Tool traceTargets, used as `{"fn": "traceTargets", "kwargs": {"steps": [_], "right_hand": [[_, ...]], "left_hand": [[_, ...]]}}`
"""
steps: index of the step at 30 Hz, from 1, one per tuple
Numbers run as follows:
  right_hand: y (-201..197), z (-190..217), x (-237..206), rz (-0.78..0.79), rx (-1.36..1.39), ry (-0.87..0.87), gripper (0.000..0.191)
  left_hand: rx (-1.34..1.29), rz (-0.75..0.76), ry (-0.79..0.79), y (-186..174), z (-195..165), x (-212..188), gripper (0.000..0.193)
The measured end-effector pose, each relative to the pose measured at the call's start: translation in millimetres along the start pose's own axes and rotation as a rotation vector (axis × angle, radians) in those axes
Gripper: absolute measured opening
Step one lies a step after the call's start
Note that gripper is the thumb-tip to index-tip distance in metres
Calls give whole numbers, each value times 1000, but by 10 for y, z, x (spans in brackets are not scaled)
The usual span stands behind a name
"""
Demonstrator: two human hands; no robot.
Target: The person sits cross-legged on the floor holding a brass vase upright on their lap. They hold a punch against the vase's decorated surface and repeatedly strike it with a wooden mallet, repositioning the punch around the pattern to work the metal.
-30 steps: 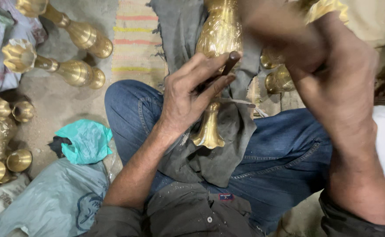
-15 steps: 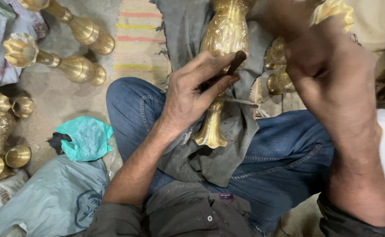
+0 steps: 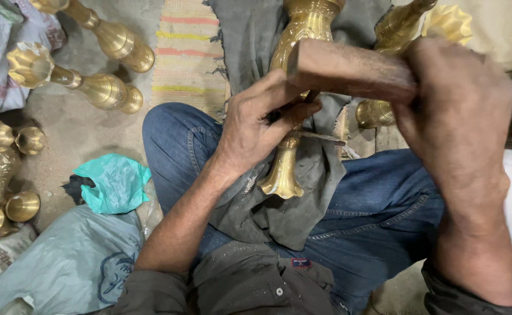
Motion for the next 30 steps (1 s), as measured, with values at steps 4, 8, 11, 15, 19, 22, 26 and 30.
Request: {"fn": "traceTargets", "kwargs": {"steps": [4,8,11,15,19,22,26,30], "right_hand": [[-6,-42,-35,-27,411,198,31],[-3,-46,-80,-38,290,154,33],[36,-60,-106,33,196,143,31],[9,-71,-109,-34,311,156,28],[-18,-38,-85,-39,194,80,33],[-42,-45,-64,-62,269,136,30],[-51,-33,-49,-46,211,122,30],[-15,-33,-64,-7,419,203,20]], "left_hand": [[-21,35,-90,-18,-5,-2,36],[-70,8,5,-29,-52,24,26],[-45,27,-51,-25,-13,9,32],[-39,51,-56,-7,69,6,33],[-110,36,55,10,81,-4,23],[-33,70,-98,14,145,-20,39],[-54,58,-3,-9,90,8,29],[-71,66,-20,-19,82,16,32]]}}
Point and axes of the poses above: each hand's wrist, its own x-axis towards the middle knuckle, its own y-axis out of the palm, z = x × y, the point moved 4 cm from there along x, towards the middle knuckle, and after that the axes turned 9 degrees about -z, right-handed, at the moved point
